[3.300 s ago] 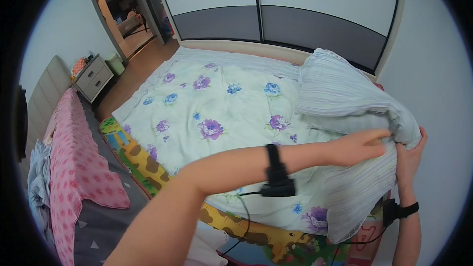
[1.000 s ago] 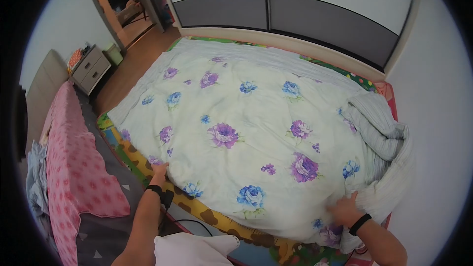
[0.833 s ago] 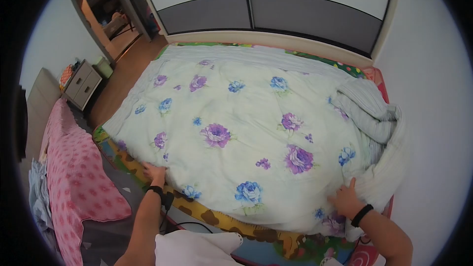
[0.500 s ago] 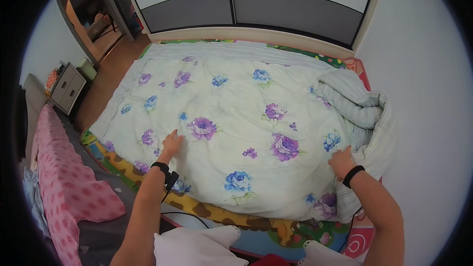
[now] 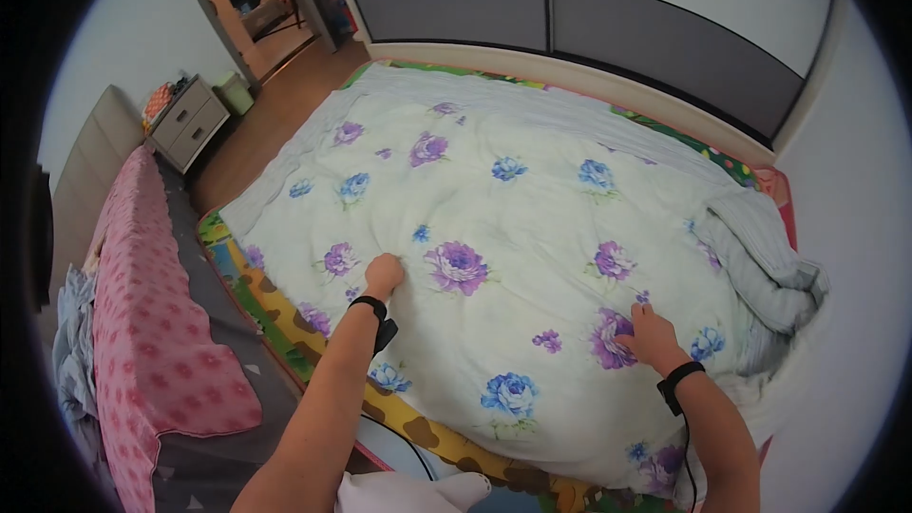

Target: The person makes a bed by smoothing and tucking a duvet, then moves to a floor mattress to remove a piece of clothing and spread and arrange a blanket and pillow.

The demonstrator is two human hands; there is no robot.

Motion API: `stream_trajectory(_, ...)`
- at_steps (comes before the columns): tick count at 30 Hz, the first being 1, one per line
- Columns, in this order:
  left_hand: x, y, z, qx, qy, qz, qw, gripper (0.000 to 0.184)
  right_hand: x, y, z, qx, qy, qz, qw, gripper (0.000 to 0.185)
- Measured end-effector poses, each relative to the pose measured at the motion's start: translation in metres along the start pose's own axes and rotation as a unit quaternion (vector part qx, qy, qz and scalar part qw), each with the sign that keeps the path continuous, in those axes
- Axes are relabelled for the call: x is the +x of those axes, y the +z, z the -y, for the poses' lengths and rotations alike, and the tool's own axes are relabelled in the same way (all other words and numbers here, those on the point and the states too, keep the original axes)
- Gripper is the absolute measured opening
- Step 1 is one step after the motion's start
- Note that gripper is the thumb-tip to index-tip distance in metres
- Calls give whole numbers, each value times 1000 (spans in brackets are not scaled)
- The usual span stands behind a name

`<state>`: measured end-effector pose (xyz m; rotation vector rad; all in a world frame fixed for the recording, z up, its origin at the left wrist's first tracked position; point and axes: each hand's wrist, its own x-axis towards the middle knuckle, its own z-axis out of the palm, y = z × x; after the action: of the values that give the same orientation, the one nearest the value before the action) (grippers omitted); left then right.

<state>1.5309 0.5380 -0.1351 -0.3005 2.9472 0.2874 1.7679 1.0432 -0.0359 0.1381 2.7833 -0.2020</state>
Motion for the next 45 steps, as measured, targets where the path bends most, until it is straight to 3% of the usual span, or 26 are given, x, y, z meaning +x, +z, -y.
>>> stream_trajectory(2, -7, -12, -6, -3, -5, 5, 1000, 29, 25, 2, 8, 22, -27, -6, 999, 71)
stream_trajectory(6, -14, -6, 1, -90, -18, -115, 989, 33, 65, 16, 6, 27, -28, 31, 999, 92)
stream_trajectory(7, -14, -6, 2, -140, -3, -205, 969, 36, 69, 16, 3, 38, -27, 52, 998, 96)
stream_trajectory(9, -11, -27, -7, -206, 36, -233, 950, 35, 74, 10, -2, 61, -22, 95, 993, 104)
stream_trajectory(12, 5, -67, -40, -300, 84, -264, 913, 33, 81, 18, -7, 40, -32, 75, 996, 111)
stream_trajectory(16, 5, -102, -89, -373, 104, -221, 895, 32, 83, 20, -10, 56, -34, 64, 996, 97)
stream_trajectory(19, 10, -70, -94, -316, 151, -223, 910, 29, 78, 19, -11, 116, -46, 51, 991, 85)
stream_trajectory(22, 11, -25, -69, -132, 39, -140, 981, 30, 67, 21, -25, 168, -73, 42, 982, 79)
stream_trajectory(23, 11, -25, -61, -103, -47, -69, 991, 35, 63, 21, -30, 177, -75, 48, 980, 77)
stream_trajectory(26, 6, -7, -39, -14, -121, -264, 957, 39, 54, 8, -38, 201, -44, 91, 974, 71)
stream_trajectory(29, 25, -8, -48, -55, -218, -257, 940, 39, 68, 13, -48, 208, 4, 137, 969, 70)
stream_trajectory(33, 31, 21, -51, 81, -119, -327, 934, 33, 78, 4, -24, 117, 39, 124, 985, 80)
stream_trajectory(40, 29, -11, -65, 94, -94, -223, 966, 34, 93, -12, -4, -21, 10, 181, 983, 94)
stream_trajectory(41, 32, -9, -64, 89, -94, -210, 969, 36, 97, -12, -2, -36, 20, 205, 978, 103)
stream_trajectory(45, 42, -11, -60, 65, -69, -205, 974, 44, 103, -2, -8, -36, 17, 219, 975, 103)
